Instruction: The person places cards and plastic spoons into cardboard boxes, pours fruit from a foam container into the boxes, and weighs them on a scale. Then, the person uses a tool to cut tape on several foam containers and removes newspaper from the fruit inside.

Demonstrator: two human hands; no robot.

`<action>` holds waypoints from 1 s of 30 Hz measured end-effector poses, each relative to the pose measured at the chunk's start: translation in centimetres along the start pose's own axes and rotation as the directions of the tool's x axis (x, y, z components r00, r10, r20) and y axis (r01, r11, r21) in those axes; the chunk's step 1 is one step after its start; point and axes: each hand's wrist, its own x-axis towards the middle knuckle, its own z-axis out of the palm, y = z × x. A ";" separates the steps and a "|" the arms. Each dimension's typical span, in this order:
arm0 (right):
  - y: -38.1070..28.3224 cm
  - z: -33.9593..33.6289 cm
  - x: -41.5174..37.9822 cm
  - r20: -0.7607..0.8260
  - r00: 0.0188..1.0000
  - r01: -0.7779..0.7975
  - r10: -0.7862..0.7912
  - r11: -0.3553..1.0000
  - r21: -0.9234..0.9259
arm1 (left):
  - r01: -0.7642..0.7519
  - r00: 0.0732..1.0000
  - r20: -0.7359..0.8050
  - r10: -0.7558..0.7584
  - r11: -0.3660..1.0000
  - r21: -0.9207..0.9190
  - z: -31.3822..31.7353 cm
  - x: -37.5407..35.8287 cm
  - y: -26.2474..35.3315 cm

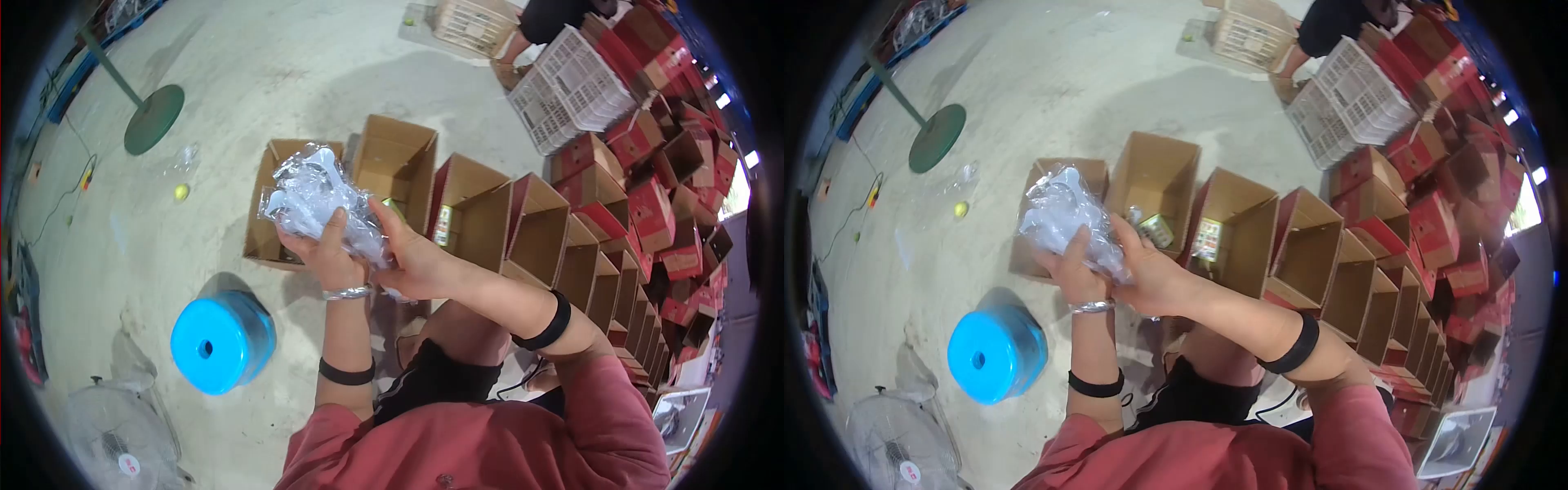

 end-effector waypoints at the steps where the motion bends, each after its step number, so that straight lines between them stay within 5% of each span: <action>1: 0.0 -1.1 -1.2 0.037 0.998 -0.051 0.052 0.998 -0.020 | 0.003 1.000 0.003 -0.003 0.999 -0.048 1.0 -0.6 0.1; 3: -0.6 -3.8 -3.8 0.111 0.982 -0.150 0.155 0.987 -0.053 | 0.061 0.998 -0.026 -0.063 0.995 -0.074 2.3 -1.9 -0.2; 7: 2.4 -9.6 -8.2 0.071 0.984 -0.177 0.165 0.958 0.228 | 0.155 0.988 0.024 -0.154 0.985 -0.072 2.7 -3.0 -1.1; 9: 2.6 -13.2 -8.5 -0.011 0.906 -0.411 0.422 0.888 0.209 | 0.210 0.969 0.139 -0.205 0.977 -0.025 2.9 -3.7 -2.5; 10: 6.5 -13.8 -8.5 -0.200 0.937 -0.332 0.285 0.906 -0.262 | 0.251 0.942 0.223 -0.250 0.968 0.023 3.0 -4.2 -3.4; 13: 9.0 -13.6 -8.7 -0.403 0.904 -0.148 0.143 0.989 0.021 | 0.318 0.808 0.449 -0.382 0.924 0.213 5.1 -6.5 -5.1; 15: 8.5 -13.1 -8.0 -0.348 0.917 0.016 0.194 0.855 0.518 | 0.306 0.690 0.596 -0.411 0.912 0.274 6.4 -7.9 -6.8; 19: 10.7 -14.9 -9.9 -0.678 0.684 0.255 0.269 0.783 0.568 | 0.408 0.585 0.596 -0.551 0.834 0.371 8.5 -8.8 -9.3; 21: 11.0 -17.1 -12.6 -0.745 0.580 0.500 0.329 0.579 0.644 | 0.461 0.536 0.575 -0.618 0.785 0.413 9.4 -9.4 -9.9; 23: 14.6 -19.7 -15.4 -0.750 0.500 0.414 0.432 0.642 0.645 | 0.442 0.492 0.599 -0.632 0.774 0.453 9.7 -10.3 -11.6; 24: 17.8 -20.8 -16.6 -0.787 0.446 0.047 0.427 0.867 0.497 | 0.425 0.466 0.608 -0.643 0.765 0.483 9.9 -10.8 -12.4; 25: 21.1 -21.4 -17.7 -0.822 0.409 -0.343 0.396 0.902 0.264 | 0.406 0.440 0.618 -0.652 0.758 0.511 10.2 -11.4 -13.2; 26: 23.0 -21.3 -18.8 -0.867 0.350 -0.504 0.354 0.852 0.144 | 0.401 0.389 0.600 -0.699 0.715 0.573 11.1 -12.3 -13.3; 29: 21.1 -19.9 -19.6 -0.791 0.543 -0.076 0.282 0.955 0.288 | 0.328 0.203 0.661 -0.723 0.686 0.649 13.2 -14.2 -15.9; 30: 19.8 -20.2 -19.9 -0.710 0.586 0.041 0.390 0.861 0.507 | 0.313 0.148 0.659 -0.737 0.667 0.676 14.5 -15.2 -16.1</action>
